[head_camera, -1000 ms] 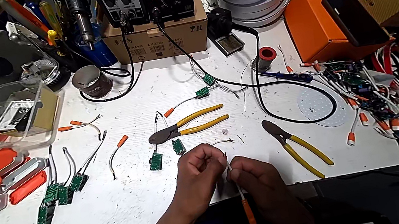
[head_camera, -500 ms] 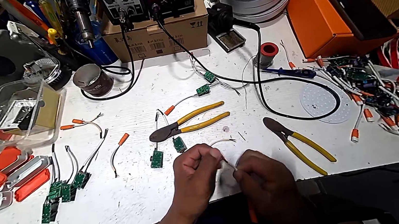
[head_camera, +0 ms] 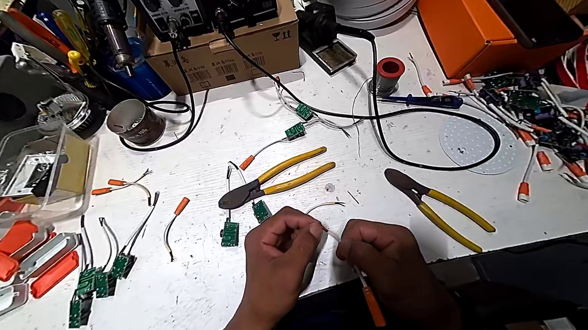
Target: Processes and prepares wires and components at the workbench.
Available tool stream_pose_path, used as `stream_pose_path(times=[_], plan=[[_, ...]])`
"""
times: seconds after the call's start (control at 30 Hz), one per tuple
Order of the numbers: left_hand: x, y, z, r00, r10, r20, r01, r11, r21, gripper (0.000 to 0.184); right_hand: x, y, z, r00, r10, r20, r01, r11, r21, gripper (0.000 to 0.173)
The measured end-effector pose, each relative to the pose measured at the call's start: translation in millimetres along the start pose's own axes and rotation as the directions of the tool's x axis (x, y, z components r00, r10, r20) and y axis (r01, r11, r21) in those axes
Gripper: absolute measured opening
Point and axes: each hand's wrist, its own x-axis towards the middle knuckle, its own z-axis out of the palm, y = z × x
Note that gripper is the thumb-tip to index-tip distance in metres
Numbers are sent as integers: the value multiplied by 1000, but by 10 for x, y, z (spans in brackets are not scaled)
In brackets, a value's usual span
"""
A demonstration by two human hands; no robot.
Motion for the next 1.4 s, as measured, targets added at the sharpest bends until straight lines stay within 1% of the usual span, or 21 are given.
stream_pose_path(times=[0.1,0.17,0.23,0.33,0.4,0.47,0.53,0.57,0.63,0.7,0.73,0.77,0.83,0.87,0.9,0.97,1.03,1.13,1.23,1.33,1.4], plan=[[-17,-35,24,999,27,-40,-29,999,-32,11,12,14,21,998,58,6,-58,980,192,26],[-26,-68,32,998,35,-56,-39,998,-57,11,16,48,43,995,98,23,-100,932,347,26],[-33,-93,32,998,2,-58,-8,994,-107,10,12,73,52,989,138,50,-146,878,456,27],[-48,-94,38,993,-112,-43,98,967,-237,10,-8,70,60,979,186,80,-201,835,513,27],[-38,-105,2,994,-104,-22,95,965,-245,11,-16,60,66,981,185,57,-189,854,484,27],[-16,-117,-67,999,-33,32,39,978,-206,19,-20,50,60,986,160,37,-160,887,434,26],[14,-69,-111,997,-21,73,31,990,-138,28,-18,46,50,991,131,40,-136,914,381,26],[29,-37,-113,996,-21,82,29,995,-97,28,-17,41,46,992,120,49,-130,927,352,26],[53,14,-104,995,-16,97,17,1000,-15,20,-13,34,51,995,89,43,-98,957,271,24],[67,45,-80,997,-24,80,19,998,57,12,-32,55,70,1000,-16,5,15,997,81,21],[66,53,-68,997,-32,66,26,996,80,12,-49,76,78,994,-112,-10,111,991,-79,19],[58,58,-57,998,-42,55,37,996,87,13,-68,110,84,974,-228,-16,216,941,-260,18],[30,48,-33,997,-71,36,69,996,57,16,-87,195,95,890,-456,5,390,755,-527,18],[11,36,-26,995,-92,32,91,996,23,17,-93,216,93,850,-527,25,437,676,-594,19],[-6,23,-24,992,-118,35,119,993,-25,17,-103,218,89,830,-556,40,456,637,-621,19],[-51,17,-29,978,-197,63,205,964,-169,18,-134,202,71,837,-543,72,473,650,-595,19],[-107,33,-44,949,-289,123,314,898,-309,18,-155,174,23,850,-502,157,507,702,-500,18],[-195,65,-57,906,-373,200,423,809,-409,18,-148,146,-85,827,-467,311,558,747,-361,18],[-239,44,-72,883,-393,255,468,774,-427,18,-132,117,-171,800,-436,413,559,791,-247,20],[-263,43,-49,873,-362,326,481,745,-463,16,-109,71,-269,785,-382,487,463,885,-52,21],[-234,63,-36,902,-291,320,409,813,-414,15,-125,49,-310,819,-333,467,364,931,25,21]])
